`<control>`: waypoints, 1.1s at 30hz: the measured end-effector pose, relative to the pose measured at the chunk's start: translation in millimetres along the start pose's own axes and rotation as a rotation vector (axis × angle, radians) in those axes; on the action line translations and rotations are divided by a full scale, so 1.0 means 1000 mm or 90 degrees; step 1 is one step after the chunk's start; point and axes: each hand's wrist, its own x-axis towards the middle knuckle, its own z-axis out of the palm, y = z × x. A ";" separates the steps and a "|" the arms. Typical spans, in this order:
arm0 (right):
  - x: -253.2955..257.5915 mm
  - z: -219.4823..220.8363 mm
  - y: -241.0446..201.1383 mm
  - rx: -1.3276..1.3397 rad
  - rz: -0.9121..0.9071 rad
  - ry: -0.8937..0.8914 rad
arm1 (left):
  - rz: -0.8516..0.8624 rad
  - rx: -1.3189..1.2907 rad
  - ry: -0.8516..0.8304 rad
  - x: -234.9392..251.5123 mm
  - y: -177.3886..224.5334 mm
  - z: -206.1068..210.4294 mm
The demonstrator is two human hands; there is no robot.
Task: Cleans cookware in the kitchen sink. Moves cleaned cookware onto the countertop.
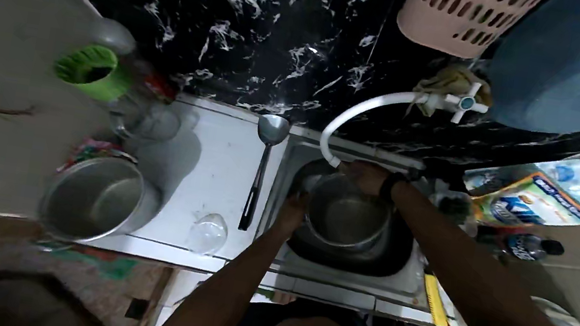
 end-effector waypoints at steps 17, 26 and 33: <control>-0.117 0.003 0.030 0.349 0.125 0.242 | -0.169 -0.099 -0.111 0.002 -0.020 0.016; -0.180 0.019 0.010 0.180 -0.001 0.351 | -0.133 -0.177 -0.187 0.042 0.008 0.088; -0.214 0.062 0.034 0.369 0.109 0.594 | 0.072 -0.098 -0.099 0.057 0.067 0.101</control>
